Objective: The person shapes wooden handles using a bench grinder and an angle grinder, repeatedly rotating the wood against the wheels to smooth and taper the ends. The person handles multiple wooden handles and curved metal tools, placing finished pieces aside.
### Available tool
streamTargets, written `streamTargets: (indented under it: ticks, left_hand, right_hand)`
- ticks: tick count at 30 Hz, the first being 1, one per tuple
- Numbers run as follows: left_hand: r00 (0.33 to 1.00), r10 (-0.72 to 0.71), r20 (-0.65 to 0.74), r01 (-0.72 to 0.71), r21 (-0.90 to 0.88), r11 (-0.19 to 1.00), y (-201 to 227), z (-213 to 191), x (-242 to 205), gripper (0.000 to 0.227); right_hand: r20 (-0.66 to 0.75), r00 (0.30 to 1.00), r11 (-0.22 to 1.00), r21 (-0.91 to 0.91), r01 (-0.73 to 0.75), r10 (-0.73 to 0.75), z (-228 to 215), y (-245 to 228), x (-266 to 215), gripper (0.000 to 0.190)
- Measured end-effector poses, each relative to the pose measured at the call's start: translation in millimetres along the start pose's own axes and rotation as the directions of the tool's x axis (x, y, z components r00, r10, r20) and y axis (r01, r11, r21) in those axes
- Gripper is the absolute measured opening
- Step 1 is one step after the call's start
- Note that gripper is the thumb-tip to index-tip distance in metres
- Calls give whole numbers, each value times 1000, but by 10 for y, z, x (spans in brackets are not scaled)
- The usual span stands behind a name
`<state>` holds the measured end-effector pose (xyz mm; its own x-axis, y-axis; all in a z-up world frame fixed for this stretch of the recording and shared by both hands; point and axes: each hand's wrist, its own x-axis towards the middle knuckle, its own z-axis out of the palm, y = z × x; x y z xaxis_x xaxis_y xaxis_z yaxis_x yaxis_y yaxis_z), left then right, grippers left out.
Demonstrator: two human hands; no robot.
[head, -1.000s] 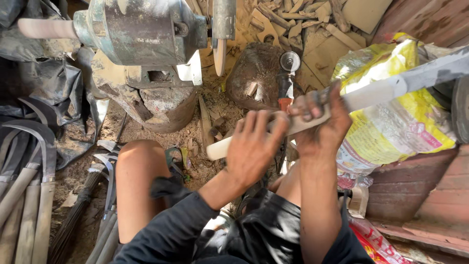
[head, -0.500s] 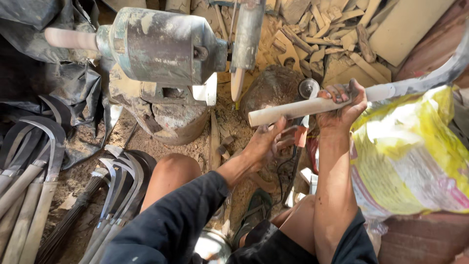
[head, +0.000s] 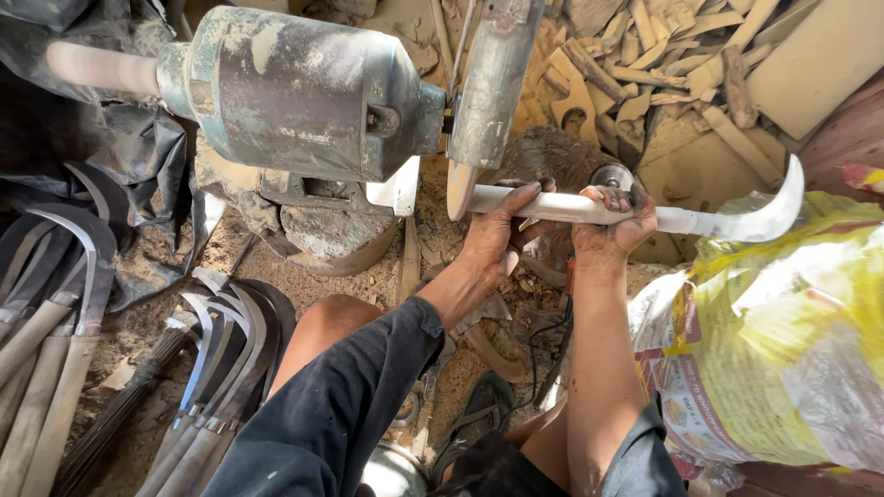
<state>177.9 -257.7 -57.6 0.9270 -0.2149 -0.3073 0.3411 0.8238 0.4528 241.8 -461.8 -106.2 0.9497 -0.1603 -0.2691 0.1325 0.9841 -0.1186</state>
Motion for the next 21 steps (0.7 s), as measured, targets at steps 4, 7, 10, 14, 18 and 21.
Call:
streamTargets:
  ticks: [4,7,10,14,18,21]
  left_hand:
    - [999,-3,-49,2,-33,999,-8,-51,41,30]
    - [997,26,-70,-24,22,999,-34,-74,24,27]
    - [996,25,-89,-24,23,999,-27,-76,26,28]
    - [994,4,-113,-10,-51,999,-21,-85,66,29]
    - [993,5,-119,-12,-58,998,-47,-87,100,28]
    - [992,-23,-124,14,-73,997,-28,-75,110,29]
  right_hand:
    - [3,999,999,-30,45,-45,-154,42,-11,24]
    - [17,999,1000,3,31,-31,-235,33,-30,30]
    - [-9,1000,1000,25,8,-8,-208,50,-28,33]
    - [-47,996,997,-31,71,-72,-109,77,-39,28]
    - [-65,996,998,-15,64,-65,-46,78,-82,31]
    - [-86,992,995,-23,95,-96,-9,117,-87,27]
